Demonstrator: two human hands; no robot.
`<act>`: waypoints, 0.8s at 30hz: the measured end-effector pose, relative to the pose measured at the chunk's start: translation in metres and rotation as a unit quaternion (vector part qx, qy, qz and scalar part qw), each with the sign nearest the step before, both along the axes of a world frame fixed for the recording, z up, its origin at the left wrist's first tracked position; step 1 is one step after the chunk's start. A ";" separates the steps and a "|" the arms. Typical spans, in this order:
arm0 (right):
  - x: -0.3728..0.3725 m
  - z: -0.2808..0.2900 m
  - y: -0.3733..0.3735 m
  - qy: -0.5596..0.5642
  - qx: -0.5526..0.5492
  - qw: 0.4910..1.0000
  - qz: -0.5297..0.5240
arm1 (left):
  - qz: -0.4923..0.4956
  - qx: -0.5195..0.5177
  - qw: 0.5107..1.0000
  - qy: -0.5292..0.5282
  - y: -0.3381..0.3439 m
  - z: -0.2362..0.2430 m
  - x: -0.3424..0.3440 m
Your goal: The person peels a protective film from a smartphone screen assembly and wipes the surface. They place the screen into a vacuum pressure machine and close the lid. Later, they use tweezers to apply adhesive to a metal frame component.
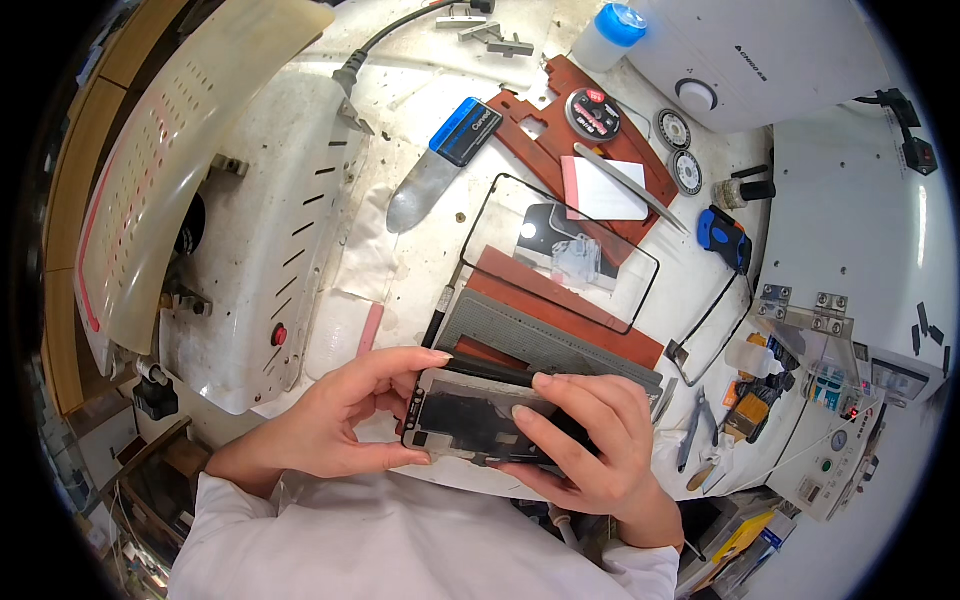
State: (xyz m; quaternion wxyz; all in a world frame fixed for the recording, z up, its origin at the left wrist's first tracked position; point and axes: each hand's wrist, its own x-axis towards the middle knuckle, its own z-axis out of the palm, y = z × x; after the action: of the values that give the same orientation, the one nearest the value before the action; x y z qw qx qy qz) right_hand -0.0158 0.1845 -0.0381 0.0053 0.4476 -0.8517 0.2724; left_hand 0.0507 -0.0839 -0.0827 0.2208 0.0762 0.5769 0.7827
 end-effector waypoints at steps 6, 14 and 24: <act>0.000 0.001 0.000 -0.002 0.003 1.000 0.001 | 0.002 -0.004 1.000 0.004 0.000 0.000 0.000; -0.001 0.001 0.000 -0.001 0.002 1.000 0.005 | 0.003 0.006 1.000 -0.001 0.001 -0.002 0.001; -0.002 0.001 -0.001 0.001 0.001 1.000 0.012 | 0.005 -0.004 1.000 0.010 0.000 -0.001 0.000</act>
State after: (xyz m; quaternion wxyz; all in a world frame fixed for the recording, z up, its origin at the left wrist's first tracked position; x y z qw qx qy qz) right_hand -0.0176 0.1835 -0.0376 0.0030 0.4579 -0.8467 0.2711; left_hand 0.0510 -0.0838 -0.0841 0.2119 0.0803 0.5822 0.7808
